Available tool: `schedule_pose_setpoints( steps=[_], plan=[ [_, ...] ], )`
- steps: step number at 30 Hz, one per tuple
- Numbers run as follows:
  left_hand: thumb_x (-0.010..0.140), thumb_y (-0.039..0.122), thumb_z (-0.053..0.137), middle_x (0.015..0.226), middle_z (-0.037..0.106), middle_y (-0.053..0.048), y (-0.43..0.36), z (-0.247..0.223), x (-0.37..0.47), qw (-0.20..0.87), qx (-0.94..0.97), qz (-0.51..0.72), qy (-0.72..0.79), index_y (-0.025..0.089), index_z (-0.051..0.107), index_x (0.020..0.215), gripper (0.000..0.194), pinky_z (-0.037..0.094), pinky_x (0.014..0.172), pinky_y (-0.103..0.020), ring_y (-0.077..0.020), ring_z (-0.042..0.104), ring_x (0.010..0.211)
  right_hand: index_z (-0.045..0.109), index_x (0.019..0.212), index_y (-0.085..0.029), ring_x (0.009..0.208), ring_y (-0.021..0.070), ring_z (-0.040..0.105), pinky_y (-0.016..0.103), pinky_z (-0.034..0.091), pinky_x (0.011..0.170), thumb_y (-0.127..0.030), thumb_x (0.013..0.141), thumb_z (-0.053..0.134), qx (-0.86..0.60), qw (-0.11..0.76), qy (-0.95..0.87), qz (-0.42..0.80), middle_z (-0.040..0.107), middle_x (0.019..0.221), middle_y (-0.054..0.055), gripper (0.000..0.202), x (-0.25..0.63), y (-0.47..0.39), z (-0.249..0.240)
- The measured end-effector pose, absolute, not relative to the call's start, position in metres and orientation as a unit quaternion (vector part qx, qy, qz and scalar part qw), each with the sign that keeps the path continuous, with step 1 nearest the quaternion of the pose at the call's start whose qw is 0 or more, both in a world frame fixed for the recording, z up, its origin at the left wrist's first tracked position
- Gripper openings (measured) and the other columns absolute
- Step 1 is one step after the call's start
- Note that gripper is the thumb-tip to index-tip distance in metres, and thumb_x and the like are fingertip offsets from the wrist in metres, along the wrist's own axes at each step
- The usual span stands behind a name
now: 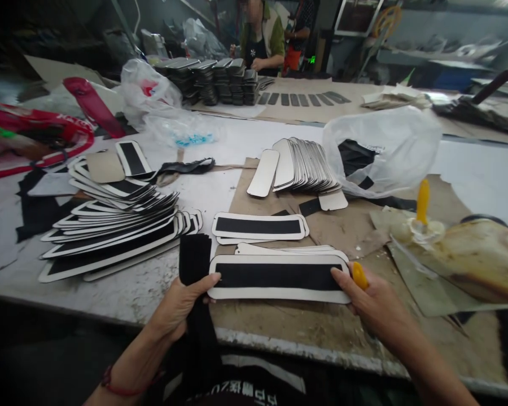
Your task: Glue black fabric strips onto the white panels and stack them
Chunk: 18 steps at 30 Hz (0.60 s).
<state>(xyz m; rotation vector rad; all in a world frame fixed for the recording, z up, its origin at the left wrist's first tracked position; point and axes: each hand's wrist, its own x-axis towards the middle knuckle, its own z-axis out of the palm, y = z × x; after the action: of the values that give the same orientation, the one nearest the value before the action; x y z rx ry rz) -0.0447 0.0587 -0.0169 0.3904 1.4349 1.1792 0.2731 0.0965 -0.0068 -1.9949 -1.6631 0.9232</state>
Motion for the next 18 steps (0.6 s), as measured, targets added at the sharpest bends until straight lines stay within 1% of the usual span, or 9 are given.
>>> schedule_pose_setpoints(
  steps=[3,6,10,12,15,18],
  plan=[
    [0.048,0.032,0.085,0.066,0.062,-0.001,0.058,-0.018,-0.046,0.578,0.163,0.509,0.617,0.013,0.066,0.074,0.038,0.044,0.041,-0.018,-0.0109,0.053,0.053,0.047,0.064,-0.021,0.041,0.0121,0.043,0.024,0.035,0.041,-0.064,0.077,0.049,-0.715,0.175,-0.588,0.334,0.044,0.045,-0.004,0.045,0.272,0.097,-0.007],
    [0.049,0.033,0.084,0.064,0.061,-0.001,0.058,-0.021,-0.047,0.578,0.162,0.507,0.618,0.012,0.066,0.073,0.037,0.043,0.041,-0.018,-0.0105,0.052,0.052,0.045,0.062,-0.021,0.041,0.0124,0.043,0.024,0.035,0.041,-0.062,0.078,0.05,-0.715,0.18,-0.595,0.319,0.044,0.045,-0.004,0.043,0.268,0.098,-0.005],
    [0.05,0.035,0.084,0.063,0.06,0.0,0.058,-0.023,-0.047,0.58,0.168,0.499,0.621,0.012,0.065,0.075,0.039,0.042,0.041,-0.017,-0.0095,0.05,0.051,0.046,0.061,-0.022,0.044,0.0129,0.043,0.025,0.035,0.044,-0.053,0.079,0.049,-0.686,0.22,-0.64,0.267,0.045,0.049,-0.003,0.037,0.254,0.097,0.009],
    [0.049,0.036,0.085,0.068,0.062,-0.001,0.058,-0.022,-0.046,0.571,0.165,0.493,0.635,0.013,0.066,0.08,0.043,0.044,0.041,-0.018,-0.0112,0.052,0.054,0.046,0.061,-0.022,0.046,0.0135,0.043,0.025,0.035,0.046,-0.049,0.08,0.049,-0.665,0.243,-0.663,0.243,0.046,0.051,-0.002,0.034,0.245,0.096,0.017],
    [0.047,0.037,0.086,0.081,0.065,-0.003,0.061,-0.023,-0.047,0.557,0.154,0.479,0.661,0.015,0.066,0.085,0.048,0.05,0.044,-0.022,-0.0149,0.057,0.06,0.046,0.061,-0.022,0.05,0.0142,0.045,0.026,0.035,0.049,-0.045,0.082,0.048,-0.663,0.262,-0.667,0.216,0.048,0.054,-0.002,0.031,0.238,0.096,0.023],
    [0.047,0.04,0.086,0.08,0.065,-0.002,0.064,-0.026,-0.047,0.552,0.158,0.463,0.676,0.015,0.066,0.085,0.049,0.051,0.044,-0.023,-0.0143,0.057,0.056,0.047,0.064,-0.021,0.055,0.0144,0.048,0.026,0.037,0.053,-0.044,0.083,0.048,-0.671,0.268,-0.656,0.219,0.05,0.059,-0.001,0.03,0.238,0.096,0.022]
  ],
)
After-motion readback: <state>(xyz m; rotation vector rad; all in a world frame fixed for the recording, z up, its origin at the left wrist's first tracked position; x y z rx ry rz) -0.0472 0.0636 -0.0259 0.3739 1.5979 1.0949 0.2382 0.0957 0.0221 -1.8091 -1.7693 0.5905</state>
